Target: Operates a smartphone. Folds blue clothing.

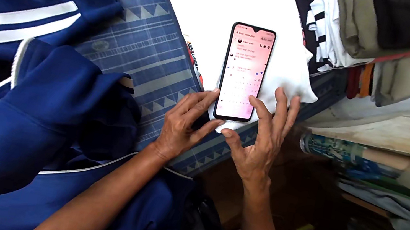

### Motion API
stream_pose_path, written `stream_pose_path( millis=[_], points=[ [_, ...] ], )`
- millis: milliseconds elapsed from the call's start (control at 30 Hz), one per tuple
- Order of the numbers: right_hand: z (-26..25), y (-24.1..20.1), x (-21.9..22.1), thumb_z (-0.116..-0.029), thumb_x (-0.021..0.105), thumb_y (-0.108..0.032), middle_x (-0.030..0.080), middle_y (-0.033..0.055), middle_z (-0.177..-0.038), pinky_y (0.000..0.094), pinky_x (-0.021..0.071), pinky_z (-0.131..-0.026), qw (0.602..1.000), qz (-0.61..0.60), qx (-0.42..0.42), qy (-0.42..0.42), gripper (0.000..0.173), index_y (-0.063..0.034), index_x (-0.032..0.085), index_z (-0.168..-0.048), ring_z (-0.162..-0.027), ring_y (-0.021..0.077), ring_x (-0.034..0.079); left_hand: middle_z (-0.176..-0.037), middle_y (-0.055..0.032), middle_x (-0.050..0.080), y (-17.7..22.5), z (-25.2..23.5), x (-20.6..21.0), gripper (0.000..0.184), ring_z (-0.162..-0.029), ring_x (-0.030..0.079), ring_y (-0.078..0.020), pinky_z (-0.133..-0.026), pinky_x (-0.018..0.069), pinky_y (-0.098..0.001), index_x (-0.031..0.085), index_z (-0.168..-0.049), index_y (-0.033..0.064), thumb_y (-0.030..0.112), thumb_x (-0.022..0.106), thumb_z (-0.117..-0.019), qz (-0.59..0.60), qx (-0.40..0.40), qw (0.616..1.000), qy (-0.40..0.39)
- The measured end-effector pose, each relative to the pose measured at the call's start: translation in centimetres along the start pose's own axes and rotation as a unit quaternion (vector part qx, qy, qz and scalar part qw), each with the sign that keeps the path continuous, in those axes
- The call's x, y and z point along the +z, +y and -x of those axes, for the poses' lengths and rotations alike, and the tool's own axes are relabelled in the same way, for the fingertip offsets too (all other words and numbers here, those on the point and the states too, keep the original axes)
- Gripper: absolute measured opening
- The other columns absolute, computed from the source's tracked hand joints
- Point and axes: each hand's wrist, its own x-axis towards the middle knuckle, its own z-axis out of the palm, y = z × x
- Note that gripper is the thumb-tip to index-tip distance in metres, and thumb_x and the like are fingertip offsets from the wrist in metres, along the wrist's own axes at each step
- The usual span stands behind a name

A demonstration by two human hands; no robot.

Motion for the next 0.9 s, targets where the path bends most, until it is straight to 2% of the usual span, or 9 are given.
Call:
stream_pose_path(
  millis=[100, 433, 900],
  points=[
    [0.12, 0.02, -0.02, -0.0927, 0.051, -0.073, 0.037, 0.0223, -0.16, 0.0616, 0.0147, -0.124, 1.0, -0.007, 0.0, 0.011, 0.075, -0.0136, 0.063, -0.136, -0.155, 0.0447, 0.017, -0.123, -0.0228, 0.067, -0.03, 0.03, 0.08, 0.05, -0.11, 0.067, -0.0242, -0.096, 0.0546, -0.0322, 0.064, -0.131, -0.0088, 0.018, 0.077, -0.0911, -0.003, -0.002, 1.0, 0.003],
    [0.52, 0.23, 0.24, -0.0942, 0.051, -0.072, 0.036, 0.022, -0.161, 0.0615, 0.0136, -0.124, 1.0, -0.022, 0.008, 0.006, 0.075, -0.0123, 0.06, -0.139, -0.155, 0.0429, 0.018, -0.124, -0.0226, 0.068, -0.09, 0.06, 0.16, 0.05, -0.113, 0.067, -0.0245, -0.099, 0.0542, -0.0326, 0.064, -0.13, -0.009, 0.018, 0.078, -0.0907, 0.002, -0.001, 1.0, 0.002],
    [0.36, -0.02, 0.19, -0.0943, 0.049, -0.073, 0.036, 0.0218, -0.161, 0.0586, 0.0142, -0.125, 1.0, -0.029, 0.005, 0.005, 0.077, -0.0108, 0.059, -0.139, -0.155, 0.0424, 0.018, -0.124, -0.0226, 0.067, -0.01, 0.05, 0.06, 0.05, -0.111, 0.067, -0.0238, -0.097, 0.0546, -0.0318, 0.063, -0.131, -0.0089, 0.018, 0.077, -0.0914, 0.004, -0.002, 1.0, 0.0]
  ],
)
